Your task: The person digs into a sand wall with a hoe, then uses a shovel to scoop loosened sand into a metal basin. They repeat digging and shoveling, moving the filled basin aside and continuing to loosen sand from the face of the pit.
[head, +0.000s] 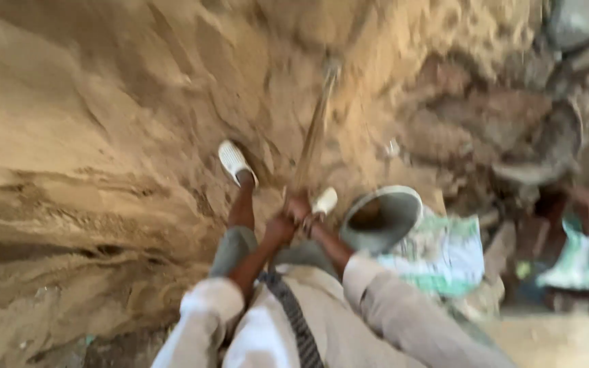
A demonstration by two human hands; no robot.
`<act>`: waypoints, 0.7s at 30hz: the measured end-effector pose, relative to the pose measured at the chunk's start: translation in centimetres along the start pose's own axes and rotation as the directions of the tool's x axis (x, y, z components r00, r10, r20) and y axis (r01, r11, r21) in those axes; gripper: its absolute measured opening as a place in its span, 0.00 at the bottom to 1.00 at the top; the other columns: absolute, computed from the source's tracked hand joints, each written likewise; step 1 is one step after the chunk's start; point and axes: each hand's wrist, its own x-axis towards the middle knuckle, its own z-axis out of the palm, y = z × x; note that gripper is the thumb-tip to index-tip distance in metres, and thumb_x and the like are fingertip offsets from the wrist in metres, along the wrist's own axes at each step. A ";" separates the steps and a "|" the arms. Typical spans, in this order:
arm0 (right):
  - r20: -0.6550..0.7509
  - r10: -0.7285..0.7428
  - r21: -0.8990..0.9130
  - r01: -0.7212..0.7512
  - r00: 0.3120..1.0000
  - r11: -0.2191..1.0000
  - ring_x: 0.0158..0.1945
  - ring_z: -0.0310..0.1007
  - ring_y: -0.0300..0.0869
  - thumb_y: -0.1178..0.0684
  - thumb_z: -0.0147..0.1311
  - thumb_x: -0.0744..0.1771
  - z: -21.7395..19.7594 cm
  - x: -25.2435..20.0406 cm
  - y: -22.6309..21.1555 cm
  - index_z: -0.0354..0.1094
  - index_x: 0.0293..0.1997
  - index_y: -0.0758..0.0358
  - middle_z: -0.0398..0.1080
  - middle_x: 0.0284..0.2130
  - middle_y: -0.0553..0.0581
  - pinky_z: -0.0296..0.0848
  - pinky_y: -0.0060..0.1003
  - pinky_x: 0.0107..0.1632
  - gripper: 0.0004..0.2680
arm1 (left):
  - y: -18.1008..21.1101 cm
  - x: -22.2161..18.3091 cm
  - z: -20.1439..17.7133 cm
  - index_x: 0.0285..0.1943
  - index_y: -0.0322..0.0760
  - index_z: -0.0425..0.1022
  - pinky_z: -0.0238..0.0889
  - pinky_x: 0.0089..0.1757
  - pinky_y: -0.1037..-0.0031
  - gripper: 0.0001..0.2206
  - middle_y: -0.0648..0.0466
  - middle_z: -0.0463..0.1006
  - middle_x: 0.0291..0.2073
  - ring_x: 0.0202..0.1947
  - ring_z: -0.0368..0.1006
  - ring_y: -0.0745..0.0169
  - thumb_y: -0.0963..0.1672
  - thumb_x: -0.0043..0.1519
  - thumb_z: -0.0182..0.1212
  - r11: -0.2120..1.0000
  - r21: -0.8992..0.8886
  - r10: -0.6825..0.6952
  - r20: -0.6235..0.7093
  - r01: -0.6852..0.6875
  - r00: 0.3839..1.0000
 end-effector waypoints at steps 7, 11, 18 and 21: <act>0.003 0.334 0.070 -0.333 0.943 0.940 0.22 0.68 0.40 0.49 0.56 0.69 1.0 -4.8 -10.7 0.68 0.29 0.67 0.68 0.20 0.54 0.67 0.40 0.27 0.12 | 2.3 -1.2 -3.0 0.35 0.31 0.80 0.71 0.29 0.60 0.09 0.45 0.80 0.24 0.24 0.78 0.48 0.44 0.55 0.62 0.923 -0.332 -0.113 0.252 0.196 0.961; 0.218 0.524 0.259 -0.566 0.824 0.783 0.21 0.69 0.43 0.49 0.56 0.67 -1.9 -5.9 -15.1 0.72 0.31 0.62 0.70 0.20 0.55 0.70 0.39 0.27 0.09 | 4.1 0.7 -2.6 0.34 0.37 0.76 0.67 0.23 0.69 0.06 0.52 0.74 0.20 0.18 0.70 0.59 0.44 0.61 0.59 0.365 -0.786 -0.099 0.500 0.499 0.860; 0.320 0.113 0.501 -0.269 0.941 0.822 0.31 0.74 0.41 0.52 0.55 0.68 -11.1 -4.6 -15.4 0.73 0.35 0.65 0.74 0.28 0.55 0.74 0.36 0.38 0.07 | 14.1 10.3 -0.1 0.28 0.40 0.70 0.63 0.19 0.74 0.24 0.55 0.71 0.17 0.14 0.66 0.65 0.57 0.66 0.46 -0.072 -0.883 -0.183 0.468 0.463 0.864; 0.282 0.073 0.598 -0.235 0.957 0.766 0.30 0.74 0.44 0.52 0.55 0.68 -17.1 -8.6 -15.9 0.70 0.34 0.67 0.73 0.27 0.57 0.75 0.38 0.39 0.08 | 24.4 7.2 -2.2 0.30 0.34 0.71 0.66 0.23 0.71 0.10 0.52 0.73 0.20 0.19 0.70 0.61 0.43 0.64 0.61 0.162 -0.917 -0.092 0.354 0.365 0.931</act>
